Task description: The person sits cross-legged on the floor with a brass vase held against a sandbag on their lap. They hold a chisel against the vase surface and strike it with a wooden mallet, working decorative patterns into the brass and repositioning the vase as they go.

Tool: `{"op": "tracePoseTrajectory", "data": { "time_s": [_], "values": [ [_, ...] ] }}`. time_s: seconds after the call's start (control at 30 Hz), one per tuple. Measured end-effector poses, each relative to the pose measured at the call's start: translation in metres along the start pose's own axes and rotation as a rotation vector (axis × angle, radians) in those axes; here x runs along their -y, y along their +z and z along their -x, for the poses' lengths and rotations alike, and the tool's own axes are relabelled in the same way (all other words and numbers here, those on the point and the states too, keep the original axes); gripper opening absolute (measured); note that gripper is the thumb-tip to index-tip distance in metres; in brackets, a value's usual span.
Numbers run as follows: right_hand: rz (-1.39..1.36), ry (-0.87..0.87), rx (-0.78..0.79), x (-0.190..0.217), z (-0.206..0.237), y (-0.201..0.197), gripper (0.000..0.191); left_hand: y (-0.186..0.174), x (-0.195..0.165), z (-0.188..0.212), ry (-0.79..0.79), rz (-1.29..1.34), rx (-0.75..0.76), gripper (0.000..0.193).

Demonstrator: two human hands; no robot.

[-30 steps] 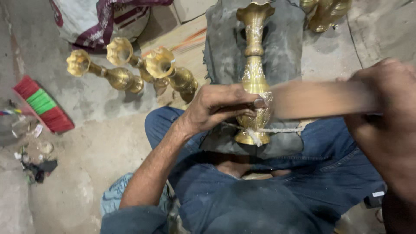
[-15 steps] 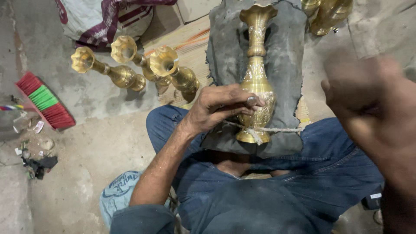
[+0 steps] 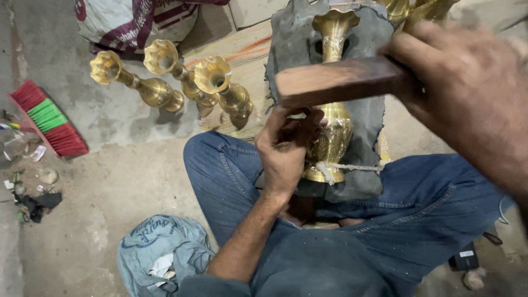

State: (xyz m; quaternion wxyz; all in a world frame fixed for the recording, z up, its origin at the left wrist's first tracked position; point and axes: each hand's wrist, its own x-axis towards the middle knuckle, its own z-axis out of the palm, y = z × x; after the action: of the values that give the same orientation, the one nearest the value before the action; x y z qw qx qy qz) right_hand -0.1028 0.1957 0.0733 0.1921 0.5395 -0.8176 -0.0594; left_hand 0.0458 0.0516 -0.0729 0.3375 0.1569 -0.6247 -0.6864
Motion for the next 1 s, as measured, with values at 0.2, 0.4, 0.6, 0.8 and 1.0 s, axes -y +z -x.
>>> {"op": "tracePoseTrajectory", "data": {
  "time_s": [0.2,0.4,0.6,0.8,1.0],
  "values": [
    [-0.1,-0.032,0.077,-0.007,-0.034,-0.003,0.015,-0.001,0.003,-0.002,-0.046,0.249,0.058,0.025],
    [-0.297,-0.046,0.204,-0.018,-0.047,0.002,0.031,-0.003,0.0,0.0,-0.04,0.156,0.085,0.028],
    [-0.25,-0.138,0.118,-0.014,-0.043,-0.001,0.021,-0.003,-0.003,0.001,-0.079,0.168,0.088,0.028],
    [-0.111,-0.181,0.122,-0.007,-0.055,-0.017,0.02,-0.002,-0.005,0.001,-0.069,0.181,0.084,0.029],
    [0.002,-0.126,0.31,-0.003,-0.06,-0.035,0.021,-0.001,-0.005,0.0,-0.068,0.143,0.067,0.028]
  ]
}}
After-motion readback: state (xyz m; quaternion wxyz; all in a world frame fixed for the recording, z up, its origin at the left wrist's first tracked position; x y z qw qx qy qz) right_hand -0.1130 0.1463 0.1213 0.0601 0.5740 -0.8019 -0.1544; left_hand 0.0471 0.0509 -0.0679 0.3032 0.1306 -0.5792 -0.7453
